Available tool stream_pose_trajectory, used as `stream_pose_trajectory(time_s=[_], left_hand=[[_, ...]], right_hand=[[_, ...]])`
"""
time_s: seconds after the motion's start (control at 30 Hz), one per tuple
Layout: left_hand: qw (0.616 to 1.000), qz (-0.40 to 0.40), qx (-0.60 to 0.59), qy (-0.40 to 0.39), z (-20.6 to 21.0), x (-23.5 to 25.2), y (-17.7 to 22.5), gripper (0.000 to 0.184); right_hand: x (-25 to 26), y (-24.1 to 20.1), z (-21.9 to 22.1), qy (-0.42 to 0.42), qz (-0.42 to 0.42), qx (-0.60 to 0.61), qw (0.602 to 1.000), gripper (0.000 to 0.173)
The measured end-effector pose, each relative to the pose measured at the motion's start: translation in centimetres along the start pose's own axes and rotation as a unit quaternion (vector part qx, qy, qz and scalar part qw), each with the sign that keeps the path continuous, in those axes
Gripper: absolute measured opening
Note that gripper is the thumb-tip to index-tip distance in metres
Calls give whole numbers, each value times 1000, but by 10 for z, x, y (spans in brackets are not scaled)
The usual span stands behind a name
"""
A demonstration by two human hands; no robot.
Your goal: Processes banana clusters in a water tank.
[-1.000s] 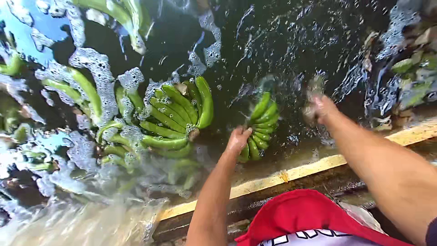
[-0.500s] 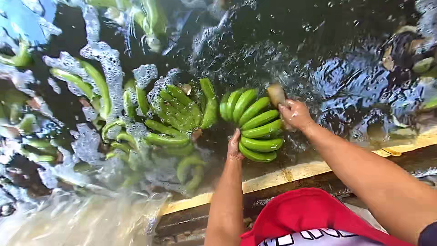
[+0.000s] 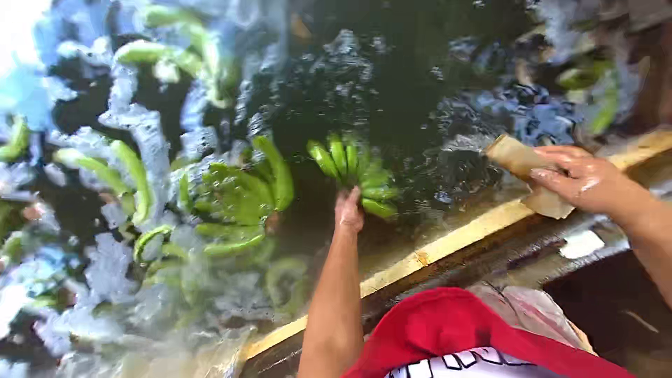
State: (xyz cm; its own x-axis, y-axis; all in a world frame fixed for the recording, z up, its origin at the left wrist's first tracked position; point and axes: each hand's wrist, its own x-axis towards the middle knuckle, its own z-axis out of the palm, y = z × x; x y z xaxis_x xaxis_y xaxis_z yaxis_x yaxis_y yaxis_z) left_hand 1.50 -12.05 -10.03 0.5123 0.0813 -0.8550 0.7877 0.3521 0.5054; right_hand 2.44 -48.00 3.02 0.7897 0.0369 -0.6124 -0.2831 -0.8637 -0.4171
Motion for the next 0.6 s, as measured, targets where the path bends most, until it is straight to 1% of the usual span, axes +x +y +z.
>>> stream_pose_trajectory(time_s=[0.07,0.13,0.17,0.27,0.3,0.33,0.37,0.4,0.43,0.47,0.53,0.57,0.6], left_hand=[[995,41,91,11,15,-4,-5,51],[982,75,172,13,26,-9,-8,51],[973,85,213,10,30,-13,-8,50],[935,98,340,-25,27,-29,-8,49],[924,94,369,-35,24,-36,-9,47],[915,90,391,-39,21,-44,-10,44],[909,88,406,-40,17,-52,-13,43],[906,86,413,-35,11,-60,-18,42],[905,84,416,-30,3,-68,-25,41],[905,80,417,-26,-6,-75,-32,42],[910,59,411,-7,-25,-91,-47,43],[913,41,406,4,-35,-98,-55,44],[917,20,397,16,-43,-104,-61,45]], right_hand=[[-42,9,-22,77,59,-30,995,43],[-75,38,-33,137,97,-52,984,45],[-88,56,-35,149,118,-55,980,46],[-115,103,-27,143,198,-56,968,49],[-122,111,-21,148,210,-64,964,50],[-129,107,-15,165,209,-75,961,50],[-134,95,-9,191,179,-86,961,48],[-139,84,0,217,115,-98,964,42],[-141,77,14,230,32,-104,967,34],[-141,74,30,220,-61,-100,968,27],[-134,73,65,142,-224,-89,960,17],[-130,74,83,113,-282,-95,948,14],[-127,73,97,94,-319,-102,937,12]])
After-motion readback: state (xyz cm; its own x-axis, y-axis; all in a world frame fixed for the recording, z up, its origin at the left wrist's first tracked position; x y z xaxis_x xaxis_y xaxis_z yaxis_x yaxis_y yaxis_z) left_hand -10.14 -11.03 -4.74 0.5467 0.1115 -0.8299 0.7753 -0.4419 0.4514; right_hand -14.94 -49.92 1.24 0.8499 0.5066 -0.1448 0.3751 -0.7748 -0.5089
